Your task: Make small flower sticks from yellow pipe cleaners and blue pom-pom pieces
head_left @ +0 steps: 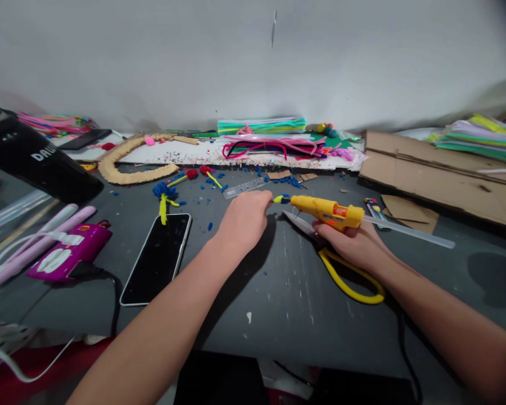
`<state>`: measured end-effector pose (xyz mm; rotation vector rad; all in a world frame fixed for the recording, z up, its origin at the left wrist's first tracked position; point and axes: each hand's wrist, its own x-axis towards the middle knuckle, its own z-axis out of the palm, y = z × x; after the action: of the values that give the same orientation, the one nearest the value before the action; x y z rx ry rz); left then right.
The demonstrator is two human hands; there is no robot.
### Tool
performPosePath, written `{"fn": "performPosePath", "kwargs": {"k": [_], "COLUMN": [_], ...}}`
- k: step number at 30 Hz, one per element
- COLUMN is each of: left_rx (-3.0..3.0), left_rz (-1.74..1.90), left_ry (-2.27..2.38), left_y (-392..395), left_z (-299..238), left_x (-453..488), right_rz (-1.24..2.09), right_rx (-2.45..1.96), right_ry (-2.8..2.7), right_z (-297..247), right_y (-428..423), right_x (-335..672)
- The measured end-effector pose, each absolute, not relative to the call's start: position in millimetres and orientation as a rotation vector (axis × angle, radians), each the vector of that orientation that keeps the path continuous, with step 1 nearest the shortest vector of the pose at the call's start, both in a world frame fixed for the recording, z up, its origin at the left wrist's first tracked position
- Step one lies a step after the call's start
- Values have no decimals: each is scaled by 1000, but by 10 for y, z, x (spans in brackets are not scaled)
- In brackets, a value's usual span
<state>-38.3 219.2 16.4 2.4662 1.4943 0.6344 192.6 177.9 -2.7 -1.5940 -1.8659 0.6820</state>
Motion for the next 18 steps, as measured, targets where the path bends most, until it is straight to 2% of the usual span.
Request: {"fn": "performPosePath", "kwargs": {"k": [18], "left_rx": [2422], "left_rz": [676], "left_ry": [1539], "left_y": [2228], "left_z": [128], "left_x": [-393], "right_rz": [653], "right_rx": [-1629], "right_ry": [-1882], "right_z": [32], "right_y": [1777], "right_x": [1908]}}
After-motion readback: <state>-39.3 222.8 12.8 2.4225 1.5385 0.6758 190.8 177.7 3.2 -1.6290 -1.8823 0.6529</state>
